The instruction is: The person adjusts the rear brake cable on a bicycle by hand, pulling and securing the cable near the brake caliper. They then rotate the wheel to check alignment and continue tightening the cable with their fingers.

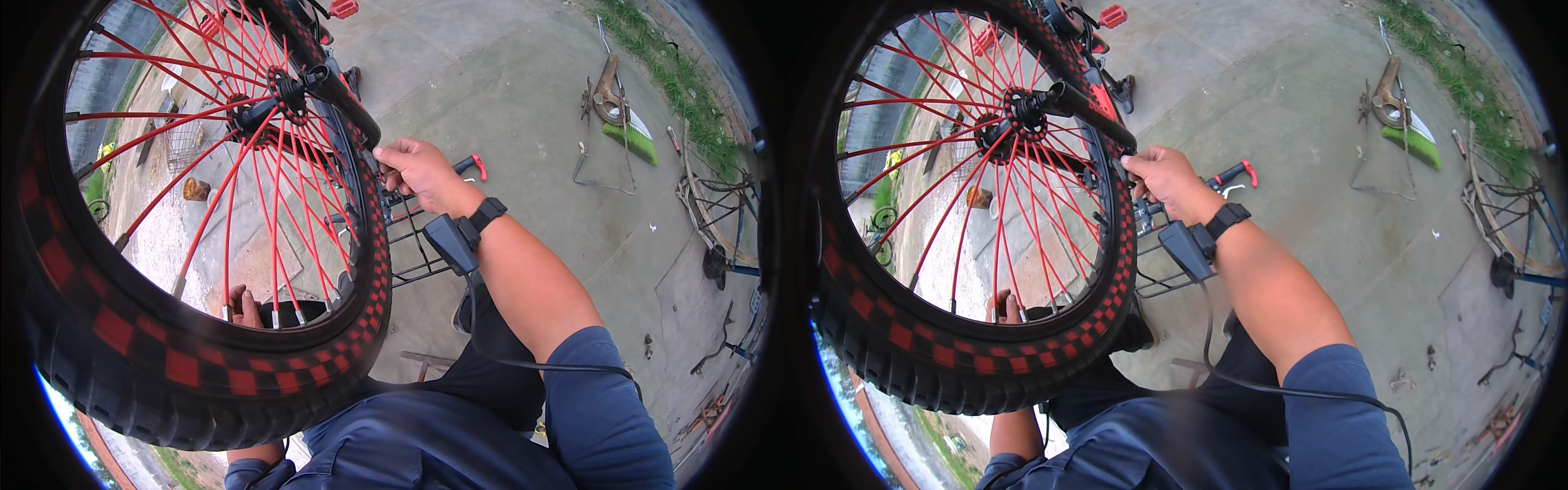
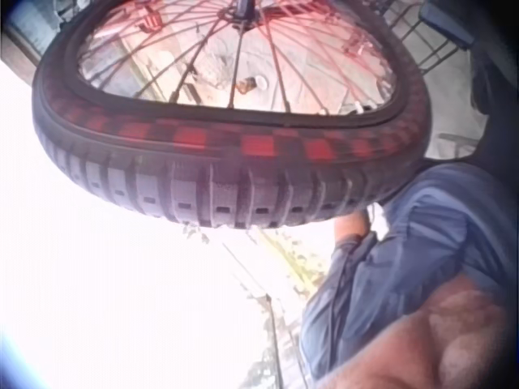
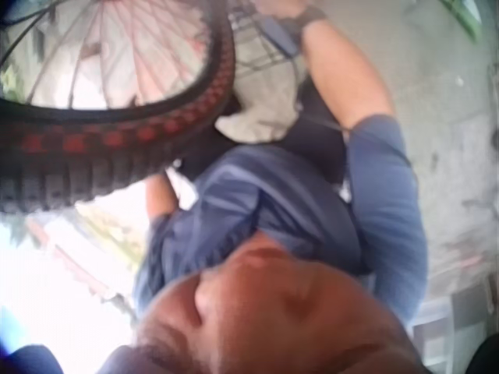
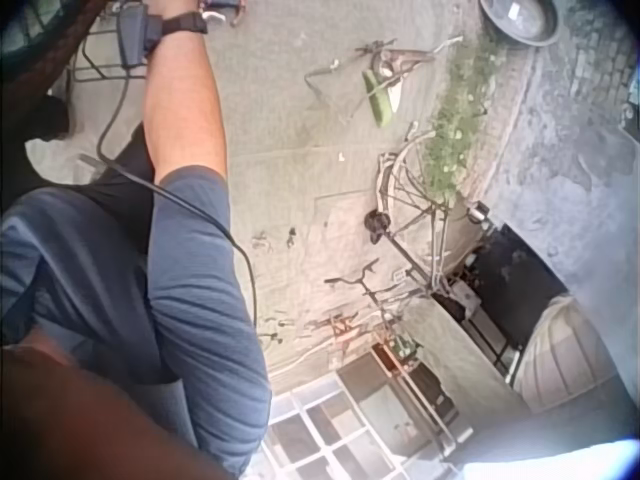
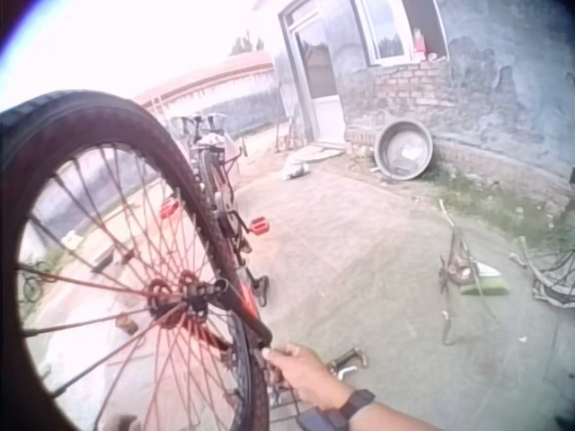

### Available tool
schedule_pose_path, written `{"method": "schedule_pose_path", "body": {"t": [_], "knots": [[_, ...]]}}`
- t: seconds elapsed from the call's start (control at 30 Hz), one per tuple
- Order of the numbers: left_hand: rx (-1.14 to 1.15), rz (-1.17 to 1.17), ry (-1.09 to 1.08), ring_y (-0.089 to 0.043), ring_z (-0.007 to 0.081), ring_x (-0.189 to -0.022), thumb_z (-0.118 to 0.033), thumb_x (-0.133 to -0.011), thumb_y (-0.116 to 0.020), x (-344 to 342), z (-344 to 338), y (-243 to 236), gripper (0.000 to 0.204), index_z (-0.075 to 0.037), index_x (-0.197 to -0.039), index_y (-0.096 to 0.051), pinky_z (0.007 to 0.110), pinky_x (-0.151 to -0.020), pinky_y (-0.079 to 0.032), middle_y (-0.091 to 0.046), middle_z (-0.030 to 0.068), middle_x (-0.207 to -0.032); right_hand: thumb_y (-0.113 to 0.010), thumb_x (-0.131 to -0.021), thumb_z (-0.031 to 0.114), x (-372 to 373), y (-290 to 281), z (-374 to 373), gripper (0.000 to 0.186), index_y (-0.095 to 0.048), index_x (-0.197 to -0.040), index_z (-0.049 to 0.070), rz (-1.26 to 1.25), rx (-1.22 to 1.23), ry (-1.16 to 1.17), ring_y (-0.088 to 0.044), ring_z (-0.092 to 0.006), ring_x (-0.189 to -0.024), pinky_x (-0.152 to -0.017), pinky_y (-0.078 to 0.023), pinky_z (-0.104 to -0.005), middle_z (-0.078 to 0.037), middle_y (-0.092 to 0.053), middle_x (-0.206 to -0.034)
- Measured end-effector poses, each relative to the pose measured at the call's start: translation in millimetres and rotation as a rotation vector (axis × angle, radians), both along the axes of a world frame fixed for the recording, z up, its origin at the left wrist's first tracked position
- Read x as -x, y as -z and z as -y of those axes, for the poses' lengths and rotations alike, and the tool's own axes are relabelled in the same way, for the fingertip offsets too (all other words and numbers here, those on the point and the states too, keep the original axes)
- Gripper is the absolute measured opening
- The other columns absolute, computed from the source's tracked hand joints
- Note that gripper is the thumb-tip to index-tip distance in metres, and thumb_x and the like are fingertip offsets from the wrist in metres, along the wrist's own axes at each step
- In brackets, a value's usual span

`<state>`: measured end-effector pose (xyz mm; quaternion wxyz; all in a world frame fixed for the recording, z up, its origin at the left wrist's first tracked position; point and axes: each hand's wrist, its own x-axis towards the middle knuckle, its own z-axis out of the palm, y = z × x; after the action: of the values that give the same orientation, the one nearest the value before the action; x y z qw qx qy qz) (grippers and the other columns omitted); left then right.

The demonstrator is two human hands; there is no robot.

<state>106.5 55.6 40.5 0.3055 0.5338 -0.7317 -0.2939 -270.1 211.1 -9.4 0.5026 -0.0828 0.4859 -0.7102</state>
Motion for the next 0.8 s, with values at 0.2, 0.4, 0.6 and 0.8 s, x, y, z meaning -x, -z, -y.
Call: {"method": "schedule_pose_path", "body": {"t": [0.2,0.4,0.6,0.8], "knots": [[-0.065,-0.021,0.074,-0.059,0.0079,-0.071,-0.015,-0.102,-0.063,-17,19,12,0.021,0.0,-0.115,-0.064,0.024,-0.063,-0.048,-0.065,0.0028,-0.084,-0.071,-0.097,0.03,-9,-7,0,0.022,-0.064,-0.089,0.01,-0.029,-0.076,-0.005,-0.061,-0.0073,-0.058,-0.047,-0.038,-0.0232,0.001,-0.066,-0.081],[-0.032,0.136,0.147,-0.063,0.0105,-0.078,-0.018,-0.102,-0.064,-29,32,10,0.026,0.003,-0.118,-0.064,0.026,-0.072,-0.052,-0.068,0.0073,-0.091,-0.07,-0.097,0.03,-18,-2,2,0.023,-0.063,-0.087,0.01,-0.048,-0.125,-0.048,-0.061,-0.0082,-0.057,-0.047,-0.036,-0.0233,0.0,-0.067,-0.081],[0.108,0.188,0.199,-0.062,0.0105,-0.075,-0.025,-0.103,-0.063,-32,36,17,0.029,0.0,-0.119,-0.062,0.026,-0.069,-0.05,-0.066,0.0053,-0.085,-0.07,-0.097,0.029,-20,1,3,0.023,-0.063,-0.088,0.009,-0.05,-0.163,-0.043,-0.061,-0.0084,-0.056,-0.045,-0.034,-0.0231,-0.001,-0.067,-0.081],[0.077,0.19,0.181,-0.063,0.0115,-0.079,-0.021,-0.102,-0.064,-27,31,12,0.028,0.002,-0.118,-0.063,0.027,-0.073,-0.051,-0.067,0.0075,-0.091,-0.07,-0.097,0.028,-21,2,5,0.022,-0.064,-0.09,0.008,-0.056,-0.15,-0.035,-0.061,-0.0088,-0.056,-0.046,-0.035,-0.0233,-0.001,-0.067,-0.081]]}}
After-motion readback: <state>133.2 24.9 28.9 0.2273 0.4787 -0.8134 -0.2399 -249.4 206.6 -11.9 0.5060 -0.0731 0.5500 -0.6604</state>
